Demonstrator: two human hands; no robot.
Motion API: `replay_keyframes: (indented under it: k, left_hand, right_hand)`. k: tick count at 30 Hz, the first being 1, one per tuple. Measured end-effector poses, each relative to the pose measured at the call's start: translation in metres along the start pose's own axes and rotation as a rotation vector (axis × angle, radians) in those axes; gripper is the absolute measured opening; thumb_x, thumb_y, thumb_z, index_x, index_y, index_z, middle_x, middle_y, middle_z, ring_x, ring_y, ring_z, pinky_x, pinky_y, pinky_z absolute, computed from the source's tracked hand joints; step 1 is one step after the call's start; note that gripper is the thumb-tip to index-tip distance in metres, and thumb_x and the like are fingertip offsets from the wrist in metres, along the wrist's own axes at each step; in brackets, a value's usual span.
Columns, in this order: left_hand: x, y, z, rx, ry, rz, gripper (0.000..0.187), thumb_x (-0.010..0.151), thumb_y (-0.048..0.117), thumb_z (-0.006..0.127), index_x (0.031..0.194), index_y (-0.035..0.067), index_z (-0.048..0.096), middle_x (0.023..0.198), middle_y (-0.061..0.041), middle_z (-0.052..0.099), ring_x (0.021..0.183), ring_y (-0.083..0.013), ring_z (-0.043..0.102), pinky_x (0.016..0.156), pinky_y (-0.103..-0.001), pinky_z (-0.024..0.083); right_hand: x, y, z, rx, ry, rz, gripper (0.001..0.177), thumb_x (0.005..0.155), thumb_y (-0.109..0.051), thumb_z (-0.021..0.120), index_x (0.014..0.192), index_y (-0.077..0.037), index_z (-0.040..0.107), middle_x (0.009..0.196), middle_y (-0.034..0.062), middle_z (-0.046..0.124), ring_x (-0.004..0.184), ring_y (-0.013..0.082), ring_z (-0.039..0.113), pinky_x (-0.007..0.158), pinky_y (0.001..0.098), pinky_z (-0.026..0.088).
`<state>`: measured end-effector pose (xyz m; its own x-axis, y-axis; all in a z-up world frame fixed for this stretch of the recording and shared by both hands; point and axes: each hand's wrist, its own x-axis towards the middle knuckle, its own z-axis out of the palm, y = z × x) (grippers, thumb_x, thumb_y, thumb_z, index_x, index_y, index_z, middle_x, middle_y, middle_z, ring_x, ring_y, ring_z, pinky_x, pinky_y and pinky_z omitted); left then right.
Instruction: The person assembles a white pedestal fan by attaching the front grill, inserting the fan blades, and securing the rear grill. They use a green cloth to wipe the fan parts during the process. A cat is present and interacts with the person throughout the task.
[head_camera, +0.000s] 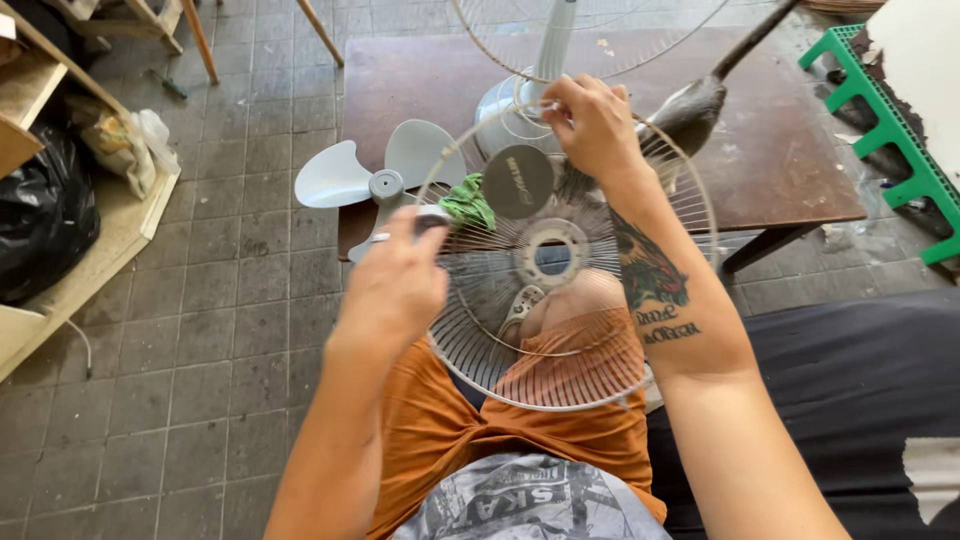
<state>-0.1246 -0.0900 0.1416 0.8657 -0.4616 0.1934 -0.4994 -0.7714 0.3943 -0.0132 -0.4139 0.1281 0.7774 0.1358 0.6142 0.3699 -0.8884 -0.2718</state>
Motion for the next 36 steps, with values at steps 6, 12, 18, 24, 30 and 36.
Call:
replay_keyframes:
  k: [6,12,18,24,30,36]
  left_hand:
    - [0.071,0.041,0.079,0.089,-0.419,0.209,0.046,0.084,0.016,0.056,0.128,0.016,0.07,0.145,-0.021,0.05,0.123,-0.0388,0.058,0.104,-0.048,0.046]
    - [0.116,0.054,0.131,-0.058,-0.363,0.427,0.038,0.082,0.02,0.066,0.12,0.018,0.074,0.154,-0.024,0.041,0.136,-0.0403,0.047,0.112,-0.047,0.038]
    - [0.161,0.07,0.148,0.104,0.181,0.473,0.044,0.082,0.026,0.073,0.124,0.014,0.067,0.156,-0.018,0.04,0.148,-0.0398,0.032,0.119,-0.061,0.027]
    - [0.197,0.1,0.227,-0.054,0.147,0.379,0.062,0.084,0.027,0.075,0.14,0.005,0.06,0.158,-0.021,0.036,0.141,-0.0379,0.039,0.111,-0.052,0.037]
    - [0.238,0.12,0.271,0.019,0.268,0.477,0.059,0.09,0.02,0.072,0.143,0.0,0.057,0.157,-0.017,0.042,0.135,-0.0323,0.047,0.109,-0.045,0.042]
    - [0.212,0.111,0.233,-0.023,0.304,0.424,0.051,0.084,0.017,0.07,0.133,0.006,0.064,0.145,-0.018,0.048,0.122,-0.034,0.05,0.099,-0.046,0.044]
  right_hand:
    - [-0.018,0.02,-0.017,-0.151,0.112,0.126,0.012,0.095,-0.018,0.073,0.106,-0.015,0.073,0.091,0.0051,0.068,0.093,0.0269,0.066,0.082,0.0432,0.038]
    - [-0.074,0.083,-0.047,-0.321,0.174,0.296,0.013,0.096,-0.018,0.075,0.108,-0.014,0.071,0.093,0.004,0.068,0.093,0.027,0.065,0.083,0.0448,0.042]
    - [-0.124,0.139,-0.07,-0.414,0.161,0.49,0.016,0.095,-0.02,0.078,0.107,-0.012,0.07,0.092,0.0046,0.066,0.092,0.028,0.064,0.081,0.0448,0.043]
    - [-0.18,0.181,-0.08,-0.516,0.2,0.568,0.022,0.094,-0.021,0.078,0.113,-0.012,0.072,0.101,0.0041,0.066,0.098,0.0273,0.061,0.088,0.0443,0.041]
    - [-0.208,0.211,-0.084,-0.572,0.237,0.646,0.023,0.094,-0.021,0.079,0.116,-0.013,0.073,0.107,0.0038,0.065,0.106,0.0264,0.059,0.091,0.0436,0.04]
    - [-0.185,0.171,-0.083,-0.538,0.289,0.546,0.032,0.095,-0.016,0.076,0.127,-0.012,0.071,0.114,0.0051,0.063,0.11,0.0264,0.057,0.095,0.0434,0.04]
